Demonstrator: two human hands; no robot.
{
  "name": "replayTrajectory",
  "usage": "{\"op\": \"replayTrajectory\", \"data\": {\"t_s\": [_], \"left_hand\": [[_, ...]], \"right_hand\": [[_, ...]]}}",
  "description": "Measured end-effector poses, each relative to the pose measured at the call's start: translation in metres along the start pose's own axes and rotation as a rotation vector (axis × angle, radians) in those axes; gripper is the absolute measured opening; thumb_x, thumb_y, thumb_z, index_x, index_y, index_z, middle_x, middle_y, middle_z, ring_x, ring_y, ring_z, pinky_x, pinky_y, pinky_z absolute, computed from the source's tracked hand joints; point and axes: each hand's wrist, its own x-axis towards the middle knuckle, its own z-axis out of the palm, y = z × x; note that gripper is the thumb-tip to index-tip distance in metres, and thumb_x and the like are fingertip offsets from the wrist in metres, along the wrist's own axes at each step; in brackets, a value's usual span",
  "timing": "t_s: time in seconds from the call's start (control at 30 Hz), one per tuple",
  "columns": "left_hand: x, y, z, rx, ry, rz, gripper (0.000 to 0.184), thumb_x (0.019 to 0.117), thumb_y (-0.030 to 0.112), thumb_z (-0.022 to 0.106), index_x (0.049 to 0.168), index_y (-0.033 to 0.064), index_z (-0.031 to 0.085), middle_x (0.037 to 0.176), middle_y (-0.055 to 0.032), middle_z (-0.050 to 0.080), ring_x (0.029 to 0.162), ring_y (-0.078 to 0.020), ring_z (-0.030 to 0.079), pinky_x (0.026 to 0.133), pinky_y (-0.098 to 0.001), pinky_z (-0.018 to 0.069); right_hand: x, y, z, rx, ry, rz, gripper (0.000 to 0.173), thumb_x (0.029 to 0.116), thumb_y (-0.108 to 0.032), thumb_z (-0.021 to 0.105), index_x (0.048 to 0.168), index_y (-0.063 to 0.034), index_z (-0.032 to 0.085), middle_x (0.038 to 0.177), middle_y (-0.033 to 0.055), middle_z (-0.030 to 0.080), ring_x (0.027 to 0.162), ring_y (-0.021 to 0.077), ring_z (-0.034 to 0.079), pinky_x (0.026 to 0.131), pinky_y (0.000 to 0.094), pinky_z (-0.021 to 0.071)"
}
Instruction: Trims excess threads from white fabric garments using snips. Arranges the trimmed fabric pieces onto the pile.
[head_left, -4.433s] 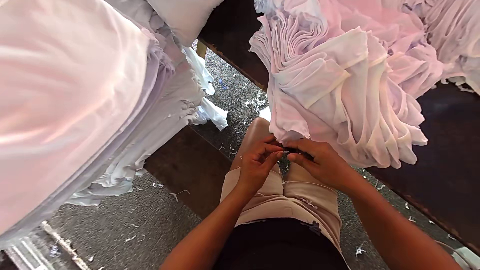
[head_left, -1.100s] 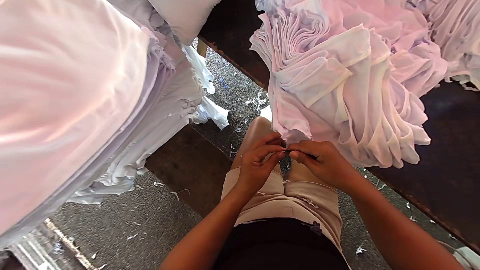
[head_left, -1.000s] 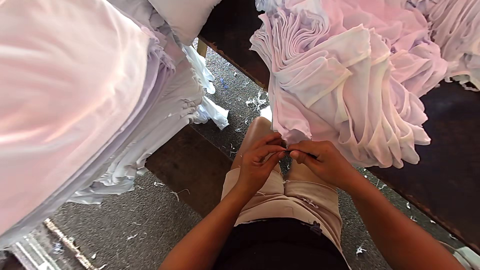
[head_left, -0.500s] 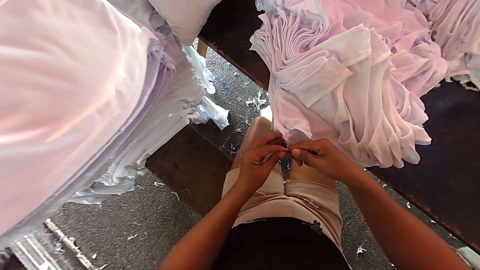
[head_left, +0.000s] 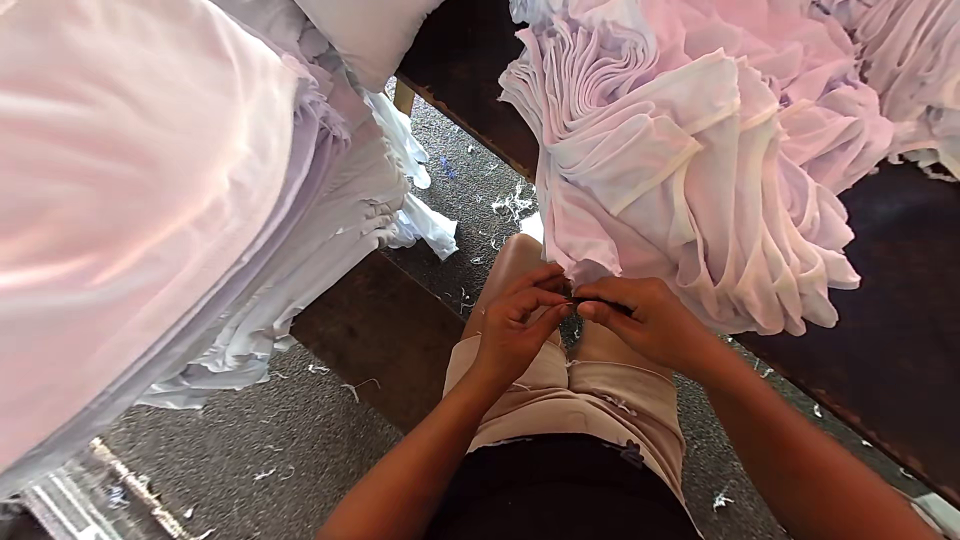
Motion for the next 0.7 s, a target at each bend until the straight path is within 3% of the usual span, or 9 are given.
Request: {"op": "replayTrajectory", "data": {"t_s": [0.13, 0.2, 0.27, 0.33, 0.43, 0.5, 0.6, 0.7], "left_hand": [[-0.001, 0.002, 0.002, -0.083, 0.029, -0.07, 0.008, 0.0933, 0.004, 0.067, 0.097, -0.0008, 0.073, 0.129, -0.0082, 0.067, 0.115, -0.0088, 0.066, 0.095, -0.0267, 0.057], [0.0, 0.004, 0.013, -0.357, 0.161, -0.305, 0.014, 0.0939, -0.003, 0.061, 0.108, -0.0041, 0.063, 0.117, -0.0067, 0.07, 0.104, -0.0138, 0.07, 0.094, -0.0332, 0.0589], [0.008, 0.004, 0.026, -0.636, 0.286, -0.624, 0.021, 0.1007, -0.005, 0.05, 0.121, -0.0013, 0.047, 0.105, -0.0098, 0.068, 0.095, -0.0201, 0.072, 0.09, -0.0377, 0.0601], [0.014, -0.004, 0.037, -0.703, 0.298, -0.816, 0.029, 0.1043, 0.0, 0.048, 0.133, -0.0019, 0.043, 0.105, -0.0115, 0.066, 0.093, -0.0186, 0.07, 0.087, -0.0341, 0.0583], [0.017, -0.015, 0.052, -0.565, 0.215, -0.789, 0.022, 0.1011, 0.001, 0.056, 0.123, -0.0017, 0.053, 0.101, -0.0052, 0.064, 0.09, -0.0094, 0.064, 0.083, -0.0257, 0.0537], [0.02, -0.018, 0.057, -0.472, 0.195, -0.727, 0.022, 0.0982, 0.002, 0.063, 0.119, -0.0032, 0.057, 0.103, -0.0064, 0.066, 0.094, -0.0091, 0.063, 0.087, -0.0261, 0.0526], [0.023, -0.017, 0.058, -0.407, 0.186, -0.656, 0.026, 0.1006, 0.002, 0.06, 0.124, -0.006, 0.055, 0.105, -0.0084, 0.066, 0.095, -0.0099, 0.066, 0.089, -0.0268, 0.0548], [0.011, -0.008, 0.051, -0.331, 0.149, -0.628, 0.013, 0.1062, 0.005, 0.049, 0.108, -0.0041, 0.058, 0.083, -0.0011, 0.068, 0.074, -0.0059, 0.067, 0.075, -0.0234, 0.0578]], "right_hand": [[0.001, 0.003, -0.001, 0.021, 0.02, 0.013, 0.03, 0.1051, -0.027, 0.056, 0.109, -0.0031, 0.074, 0.087, 0.0027, 0.069, 0.074, -0.0013, 0.058, 0.069, 0.0139, 0.0489], [0.002, 0.006, -0.004, 0.044, 0.074, 0.052, 0.026, 0.1038, -0.022, 0.057, 0.111, -0.0013, 0.072, 0.09, 0.004, 0.069, 0.075, 0.001, 0.06, 0.07, 0.0172, 0.0517], [0.003, 0.008, -0.007, 0.063, 0.15, 0.108, 0.025, 0.1042, -0.019, 0.056, 0.114, -0.0008, 0.07, 0.086, 0.0021, 0.067, 0.07, 0.0003, 0.057, 0.066, 0.0167, 0.0494], [0.003, 0.009, -0.009, 0.093, 0.209, 0.165, 0.026, 0.1048, -0.019, 0.054, 0.117, -0.0015, 0.069, 0.085, -0.0001, 0.065, 0.067, -0.0009, 0.054, 0.062, 0.0162, 0.0467], [-0.003, 0.01, -0.011, 0.156, 0.263, 0.206, 0.024, 0.1041, -0.017, 0.055, 0.116, -0.0007, 0.068, 0.082, -0.0034, 0.063, 0.064, -0.0043, 0.051, 0.059, 0.0129, 0.0443], [-0.007, 0.011, -0.012, 0.202, 0.268, 0.232, 0.023, 0.1044, -0.016, 0.053, 0.115, -0.0008, 0.067, 0.081, -0.0044, 0.061, 0.063, -0.0044, 0.05, 0.059, 0.0126, 0.0431], [-0.011, 0.015, -0.013, 0.247, 0.249, 0.263, 0.023, 0.1044, -0.017, 0.053, 0.114, -0.0015, 0.067, 0.08, -0.0058, 0.061, 0.063, -0.0047, 0.051, 0.059, 0.0118, 0.0435], [-0.016, 0.015, -0.015, 0.246, 0.1, 0.31, 0.026, 0.1051, -0.022, 0.054, 0.115, -0.0013, 0.067, 0.084, -0.0058, 0.062, 0.068, -0.0056, 0.053, 0.063, 0.012, 0.0454]]}}
